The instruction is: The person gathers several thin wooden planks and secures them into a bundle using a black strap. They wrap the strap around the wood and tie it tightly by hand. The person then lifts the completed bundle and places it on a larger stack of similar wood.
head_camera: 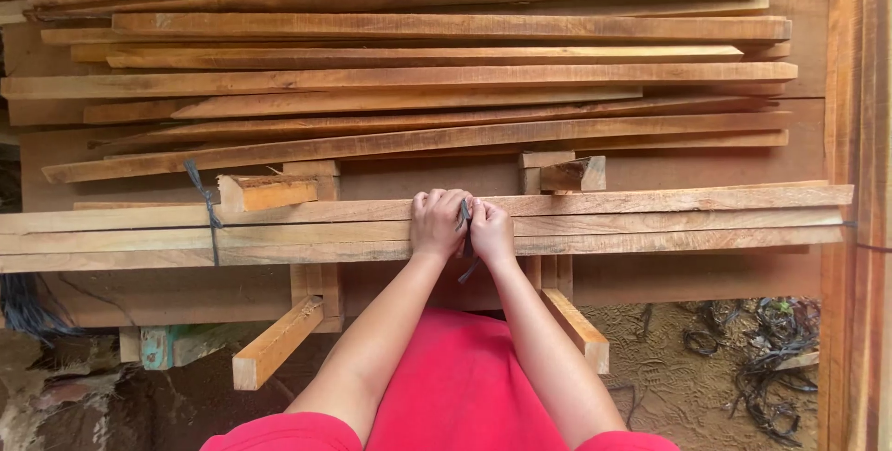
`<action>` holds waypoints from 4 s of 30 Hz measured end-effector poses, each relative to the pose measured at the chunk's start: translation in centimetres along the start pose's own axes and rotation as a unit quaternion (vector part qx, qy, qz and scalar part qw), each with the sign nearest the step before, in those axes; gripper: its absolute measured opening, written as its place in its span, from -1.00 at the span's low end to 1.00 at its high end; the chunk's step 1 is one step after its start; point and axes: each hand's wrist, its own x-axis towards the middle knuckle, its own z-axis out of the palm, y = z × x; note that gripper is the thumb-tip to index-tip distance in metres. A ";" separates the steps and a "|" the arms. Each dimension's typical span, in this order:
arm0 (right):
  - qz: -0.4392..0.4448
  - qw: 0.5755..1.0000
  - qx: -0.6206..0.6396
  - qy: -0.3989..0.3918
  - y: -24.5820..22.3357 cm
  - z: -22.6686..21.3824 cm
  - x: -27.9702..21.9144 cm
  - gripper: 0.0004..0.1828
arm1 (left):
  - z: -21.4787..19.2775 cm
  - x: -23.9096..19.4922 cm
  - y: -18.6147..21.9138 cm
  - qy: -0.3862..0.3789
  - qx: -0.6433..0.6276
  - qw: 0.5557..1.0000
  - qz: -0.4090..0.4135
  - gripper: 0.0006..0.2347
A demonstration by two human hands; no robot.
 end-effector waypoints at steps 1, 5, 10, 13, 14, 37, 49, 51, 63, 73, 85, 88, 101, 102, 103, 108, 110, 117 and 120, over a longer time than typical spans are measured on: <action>0.001 1.000 0.001 0.003 -0.3 -0.2 -0.3 -0.58 | 0.0 -0.1 0.1 0.000 -0.001 1.000 0.003 -0.92; -0.005 1.000 0.006 -0.004 -0.8 -0.5 -0.5 -0.58 | -0.5 0.2 0.4 -0.003 0.019 1.000 0.000 -0.93; -0.016 1.000 0.019 -0.014 -0.1 -0.4 -0.2 -0.58 | 0.6 -0.2 -0.3 -0.022 0.015 1.000 0.006 -0.91; -0.016 0.999 0.026 -0.016 0.3 0.0 -0.1 -0.57 | 1.0 -0.5 -0.6 -0.011 0.026 1.000 0.007 -0.87; -0.017 0.999 0.025 -0.016 0.5 0.1 0.1 -0.57 | 0.9 -0.4 -0.6 -0.015 0.023 1.000 0.008 -0.84; -0.034 0.996 0.078 -0.042 3.6 1.1 2.4 -0.57 | 1.4 -0.5 -0.8 -0.035 0.009 0.999 -0.015 -0.85; 0.072 0.982 0.133 -0.110 -0.3 -1.8 -1.5 -0.63 | 1.2 2.5 -0.6 -0.158 -0.092 0.969 -0.169 -0.59; 0.090 0.977 0.168 -0.096 0.9 -2.1 -0.7 -0.59 | 1.6 2.6 -0.9 -0.184 -0.139 0.952 -0.201 -0.60; 0.138 0.970 0.169 -0.105 -1.8 -2.4 6.0 -0.69 | 1.4 1.1 -2.7 -0.173 -0.266 0.932 -0.175 -0.77; 0.065 0.978 0.187 -0.063 -4.2 -0.1 3.1 -0.76 | 3.7 1.4 -4.8 -0.233 -0.324 0.895 -0.200 -0.76; -0.055 0.995 -0.077 0.000 -4.0 -1.5 -2.7 -0.67 | 2.8 1.6 -3.4 -0.187 -0.301 0.909 -0.217 -0.65; -0.067 0.995 -0.078 0.006 -2.7 -1.1 -1.7 -0.75 | 1.6 2.3 -3.0 -0.204 -0.297 0.903 -0.233 -0.64; -0.026 0.992 0.119 0.017 -1.1 -1.3 -1.3 -0.80 | -1.8 8.2 -2.9 -0.227 -0.143 0.925 -0.268 -0.59; -0.025 0.991 0.134 0.011 -1.1 -1.1 -0.8 -0.80 | -2.0 8.9 -3.4 -0.225 -0.124 0.930 -0.262 -0.58; -0.026 0.990 0.135 0.011 -1.1 -1.1 -0.6 -0.80 | -3.4 8.9 -2.5 -0.224 -0.123 0.931 -0.262 -0.58; -0.052 0.976 0.201 0.066 -2.7 -1.1 -1.5 -0.83 | -2.5 6.0 -2.4 -0.288 -0.191 0.924 -0.163 -0.68; -0.073 0.975 0.194 0.075 -5.1 -1.7 -1.5 -0.83 | -2.6 5.9 -2.7 -0.308 -0.189 0.917 -0.168 -0.64; -0.082 0.992 0.082 0.050 -4.7 -2.3 2.2 -0.87 | -2.3 4.8 -3.5 -0.331 -0.209 0.898 -0.198 -0.60; -0.079 0.991 -0.107 0.033 -4.5 -2.6 4.4 -0.90 | 0.1 4.2 -4.3 -0.340 -0.226 0.895 -0.180 -0.64</action>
